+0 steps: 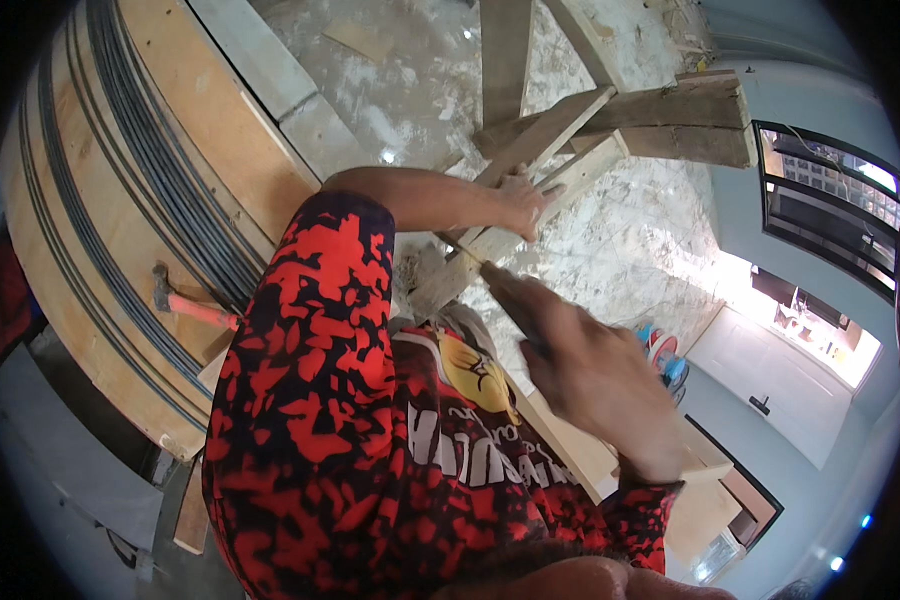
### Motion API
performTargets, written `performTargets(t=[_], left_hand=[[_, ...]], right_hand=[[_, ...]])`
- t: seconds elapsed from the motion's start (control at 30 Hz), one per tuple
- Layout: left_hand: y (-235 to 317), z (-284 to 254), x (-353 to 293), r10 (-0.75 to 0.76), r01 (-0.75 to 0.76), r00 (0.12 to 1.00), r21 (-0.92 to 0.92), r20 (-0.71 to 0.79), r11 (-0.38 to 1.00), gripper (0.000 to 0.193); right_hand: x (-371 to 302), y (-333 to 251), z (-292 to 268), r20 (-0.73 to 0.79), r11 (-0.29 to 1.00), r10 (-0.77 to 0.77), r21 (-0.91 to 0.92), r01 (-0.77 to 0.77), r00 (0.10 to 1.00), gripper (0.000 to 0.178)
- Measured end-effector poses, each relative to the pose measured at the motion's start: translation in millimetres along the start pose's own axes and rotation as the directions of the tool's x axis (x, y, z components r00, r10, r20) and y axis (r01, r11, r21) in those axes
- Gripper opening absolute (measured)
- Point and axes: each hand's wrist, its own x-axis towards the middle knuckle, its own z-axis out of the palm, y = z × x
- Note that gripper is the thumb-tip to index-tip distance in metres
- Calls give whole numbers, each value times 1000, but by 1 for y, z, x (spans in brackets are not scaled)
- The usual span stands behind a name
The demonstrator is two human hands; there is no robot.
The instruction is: The person saws a wooden board and then uses a hammer to drive nails into a wooden frame being built around a block wall.
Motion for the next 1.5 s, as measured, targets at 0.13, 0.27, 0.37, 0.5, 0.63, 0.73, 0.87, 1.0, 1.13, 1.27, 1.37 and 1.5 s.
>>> performTargets(t=[0.13,0.27,0.37,0.5,0.63,0.73,0.87,1.0,1.13,1.27,1.37,1.5], left_hand=[[-10,-1,3,-36,38,999,-57,32,998,119],[9,15,10,62,-62,998,-14,30,998,120],[10,12,7,53,-53,997,3,61,999,119],[-3,4,4,-20,20,997,5,69,1000,120],[-5,21,7,117,-114,992,-47,54,992,118],[3,8,5,93,-92,995,-17,32,996,120],[-13,11,9,47,-47,999,6,-21,999,121],[-11,9,2,58,-58,998,-85,0,995,117],[-3,18,1,100,-98,995,-99,14,990,118],[-6,0,1,25,-21,999,-100,42,995,116],[-6,8,-3,54,-50,998,-110,30,993,114],[-5,10,3,87,-87,996,-15,11,996,110]], right_hand=[[1,-3,-13,9,995,-66,-71,67,998,45],[80,25,61,-60,998,-48,47,51,997,26],[39,12,38,36,996,-3,88,0,999,40],[-17,-1,-18,-29,996,-82,39,83,996,52],[71,24,62,-7,999,-25,47,25,1000,33],[79,24,71,-90,995,-66,70,73,994,31],[16,5,-8,27,995,20,98,-22,999,36],[19,15,4,-10,998,-36,43,36,999,38],[79,37,65,-181,987,-88,113,110,979,43],[55,33,65,-240,977,-191,50,208,952,56],[29,44,75,-302,965,-259,-38,260,917,66],[38,52,93,-345,977,-207,-130,172,916,66]])
